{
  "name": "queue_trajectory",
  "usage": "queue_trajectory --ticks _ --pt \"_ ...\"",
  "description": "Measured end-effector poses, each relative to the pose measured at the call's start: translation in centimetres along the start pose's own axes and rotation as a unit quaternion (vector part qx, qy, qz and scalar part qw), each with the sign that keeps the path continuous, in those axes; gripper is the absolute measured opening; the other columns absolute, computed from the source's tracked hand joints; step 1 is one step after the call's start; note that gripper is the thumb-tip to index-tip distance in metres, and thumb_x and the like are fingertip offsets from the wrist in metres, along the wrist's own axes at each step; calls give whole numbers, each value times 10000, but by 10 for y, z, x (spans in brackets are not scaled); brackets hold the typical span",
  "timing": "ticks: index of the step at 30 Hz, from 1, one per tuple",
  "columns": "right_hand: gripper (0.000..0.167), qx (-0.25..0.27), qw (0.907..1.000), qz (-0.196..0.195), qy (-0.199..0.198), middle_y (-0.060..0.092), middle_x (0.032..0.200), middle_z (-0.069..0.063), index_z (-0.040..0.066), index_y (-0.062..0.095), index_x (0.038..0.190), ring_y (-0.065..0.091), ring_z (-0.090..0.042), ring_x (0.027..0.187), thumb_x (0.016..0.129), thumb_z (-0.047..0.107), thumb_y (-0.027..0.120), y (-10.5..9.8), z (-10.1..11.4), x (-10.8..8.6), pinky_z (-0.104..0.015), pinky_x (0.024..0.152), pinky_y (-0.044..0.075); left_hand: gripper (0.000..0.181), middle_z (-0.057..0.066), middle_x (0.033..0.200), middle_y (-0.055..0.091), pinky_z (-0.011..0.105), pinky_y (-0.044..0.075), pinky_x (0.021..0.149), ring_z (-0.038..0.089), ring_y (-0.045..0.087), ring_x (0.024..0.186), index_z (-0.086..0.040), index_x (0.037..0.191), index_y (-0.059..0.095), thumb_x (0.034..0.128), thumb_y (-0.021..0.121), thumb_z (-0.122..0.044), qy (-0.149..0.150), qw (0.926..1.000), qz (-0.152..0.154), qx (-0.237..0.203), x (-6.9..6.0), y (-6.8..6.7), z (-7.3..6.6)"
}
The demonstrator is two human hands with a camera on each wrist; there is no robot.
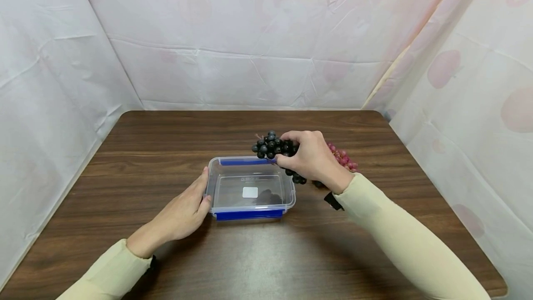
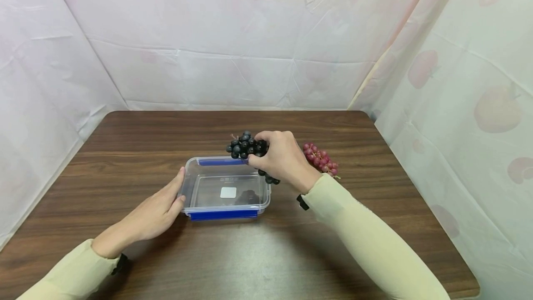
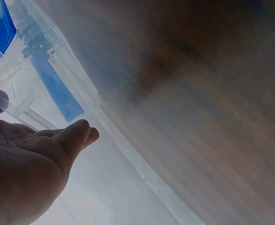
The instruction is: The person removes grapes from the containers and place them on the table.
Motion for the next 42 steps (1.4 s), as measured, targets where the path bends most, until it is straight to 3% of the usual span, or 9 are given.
queue_trajectory --ticks 8,34,42 --pt "393 -139 9999 2 91 739 951 -21 145 753 1168 610 -138 645 824 329 807 -3 -7 -3 -308 588 540 708 200 1689 129 540 272 1198 314 218 1534 42 1619 51 1064 436 -171 1 10000 32 1 0 1 0" --pt "386 -245 9993 -95 263 735 884 -7 152 753 1169 643 -138 691 834 340 794 -13 -22 -9 -328 622 561 722 198 1691 128 537 269 1200 308 211 1536 18 1624 22 1065 438 -170 -23 10000 50 -20 1 1 2" --pt "375 -272 9986 -108 451 699 780 34 180 748 1170 598 -141 635 834 343 784 -16 -30 -13 -327 591 523 719 191 1693 126 537 269 1200 309 215 1535 26 1622 32 1065 439 -174 -33 10000 47 -6 1 1 1"
Point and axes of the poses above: each hand's wrist, its own x-axis towards the middle knuckle, its own y-axis out of the palm, z = x × y, the point moved 9 cm from there along x, towards the middle knuckle
